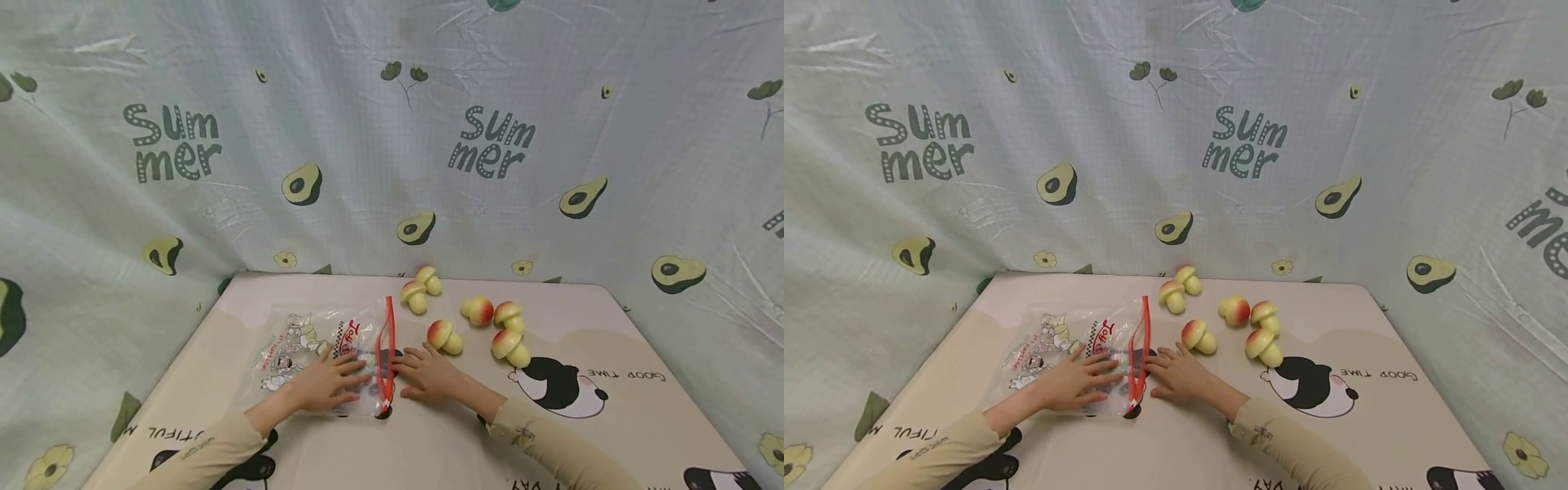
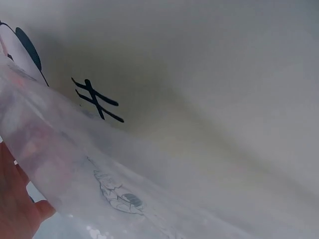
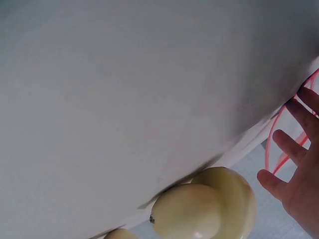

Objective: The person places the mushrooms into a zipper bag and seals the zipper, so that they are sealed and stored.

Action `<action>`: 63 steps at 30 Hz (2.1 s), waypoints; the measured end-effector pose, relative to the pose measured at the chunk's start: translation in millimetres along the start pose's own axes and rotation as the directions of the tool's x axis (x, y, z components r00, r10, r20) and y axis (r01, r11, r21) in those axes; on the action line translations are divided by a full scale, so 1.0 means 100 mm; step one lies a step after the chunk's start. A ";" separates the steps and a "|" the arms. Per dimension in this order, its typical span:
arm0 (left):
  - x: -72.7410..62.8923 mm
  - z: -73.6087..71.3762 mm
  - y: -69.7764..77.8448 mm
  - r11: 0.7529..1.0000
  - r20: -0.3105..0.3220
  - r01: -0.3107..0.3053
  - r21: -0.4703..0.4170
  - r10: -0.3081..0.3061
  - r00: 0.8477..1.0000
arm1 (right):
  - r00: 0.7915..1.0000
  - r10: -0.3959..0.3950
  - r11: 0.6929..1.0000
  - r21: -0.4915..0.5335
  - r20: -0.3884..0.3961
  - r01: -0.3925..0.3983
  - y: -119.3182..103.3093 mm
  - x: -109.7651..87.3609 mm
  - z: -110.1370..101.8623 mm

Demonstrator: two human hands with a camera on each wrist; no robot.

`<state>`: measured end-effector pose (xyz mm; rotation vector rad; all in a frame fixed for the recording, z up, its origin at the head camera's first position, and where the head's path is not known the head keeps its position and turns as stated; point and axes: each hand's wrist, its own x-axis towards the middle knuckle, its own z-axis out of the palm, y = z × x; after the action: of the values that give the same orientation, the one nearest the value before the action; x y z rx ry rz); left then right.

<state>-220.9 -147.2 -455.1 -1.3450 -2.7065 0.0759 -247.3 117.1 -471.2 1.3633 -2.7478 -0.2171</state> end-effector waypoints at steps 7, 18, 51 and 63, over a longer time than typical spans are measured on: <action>0.01 -0.01 -0.02 0.999 0.061 0.044 0.020 -0.046 0.997 | 0.999 -0.013 1.000 0.003 -0.036 0.013 -0.01 -0.01 0.01; 0.17 -0.01 -0.01 0.998 -0.002 0.002 0.065 -0.002 1.000 | 1.000 0.012 1.000 -0.002 -0.003 -0.012 0.00 0.02 0.02; 0.31 0.17 -0.03 0.924 -0.119 -0.063 0.376 0.115 0.986 | 1.000 0.017 1.000 -0.021 0.005 -0.017 -0.03 0.04 -0.02; 0.31 0.13 -0.08 0.825 -0.080 -0.109 0.554 0.183 0.980 | 1.000 0.002 1.000 -0.021 -0.024 -0.003 -0.01 0.03 0.04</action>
<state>-247.2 -127.0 -465.0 -1.3052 -2.2091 0.6971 -249.1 115.0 -475.4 1.3484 -2.7195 -0.2281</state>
